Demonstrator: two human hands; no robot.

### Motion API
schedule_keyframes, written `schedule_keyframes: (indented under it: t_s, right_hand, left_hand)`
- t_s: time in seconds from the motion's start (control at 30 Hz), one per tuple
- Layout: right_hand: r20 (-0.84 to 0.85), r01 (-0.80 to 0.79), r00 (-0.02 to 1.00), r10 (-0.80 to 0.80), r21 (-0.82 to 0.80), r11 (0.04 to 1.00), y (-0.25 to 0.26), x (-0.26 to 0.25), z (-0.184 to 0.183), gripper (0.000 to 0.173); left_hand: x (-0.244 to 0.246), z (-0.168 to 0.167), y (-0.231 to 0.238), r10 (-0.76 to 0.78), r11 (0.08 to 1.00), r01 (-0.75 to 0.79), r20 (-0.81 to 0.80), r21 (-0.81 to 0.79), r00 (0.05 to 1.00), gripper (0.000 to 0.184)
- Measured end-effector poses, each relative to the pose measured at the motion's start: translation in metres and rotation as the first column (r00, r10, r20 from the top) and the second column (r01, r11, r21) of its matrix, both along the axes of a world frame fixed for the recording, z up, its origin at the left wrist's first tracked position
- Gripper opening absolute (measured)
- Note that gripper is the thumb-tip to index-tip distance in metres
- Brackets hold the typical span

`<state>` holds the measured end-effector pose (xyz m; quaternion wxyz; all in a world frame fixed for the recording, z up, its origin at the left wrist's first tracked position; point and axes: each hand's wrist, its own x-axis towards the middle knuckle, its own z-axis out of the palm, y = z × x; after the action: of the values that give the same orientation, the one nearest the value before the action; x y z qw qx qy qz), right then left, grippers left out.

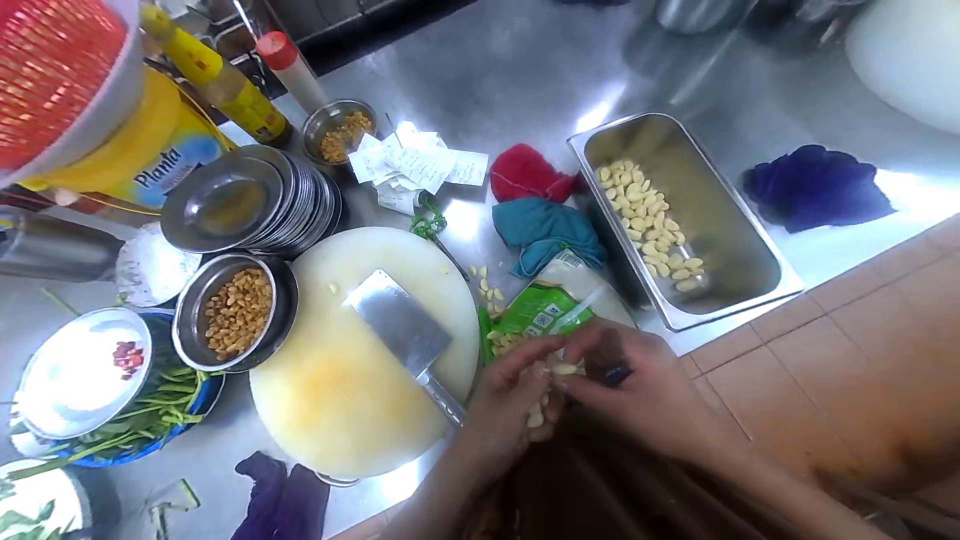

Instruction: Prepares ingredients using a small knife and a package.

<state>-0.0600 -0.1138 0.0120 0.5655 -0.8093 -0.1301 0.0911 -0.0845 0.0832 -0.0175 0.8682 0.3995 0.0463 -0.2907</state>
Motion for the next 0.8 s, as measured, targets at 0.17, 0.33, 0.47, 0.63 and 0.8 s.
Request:
schedule_keyframes:
  t_s: [0.17,0.33,0.47,0.63,0.8]
  right_hand:
    - [0.067,-0.012,0.998,0.015,-0.048,0.999,-0.003,-0.002,-0.003,0.026]
    - [-0.228,0.085,0.969,-0.097,-0.059,0.995,-0.025,-0.006,-0.008,0.044]
    - [-0.191,0.065,0.979,-0.07,-0.032,0.997,-0.026,-0.011,-0.004,0.04]
    - [-0.011,-0.063,0.998,0.064,0.082,0.995,-0.018,-0.006,0.004,0.039]
    - [0.145,-0.082,0.986,0.081,0.002,0.997,-0.017,-0.008,0.003,0.037]
  left_hand:
    - [0.001,0.013,-0.006,0.096,0.993,-0.11,-0.226,-0.05,0.969,0.008]
    - [0.002,0.01,-0.003,0.208,0.963,-0.197,-0.041,0.184,0.977,0.02]
    - [0.003,0.013,-0.003,0.18,0.971,-0.177,-0.005,0.161,0.984,0.009]
    - [0.004,0.018,-0.001,-0.006,0.954,-0.104,0.365,0.281,0.931,0.024]
    - [0.001,0.036,-0.008,-0.052,0.909,-0.154,0.471,0.388,0.88,0.024]
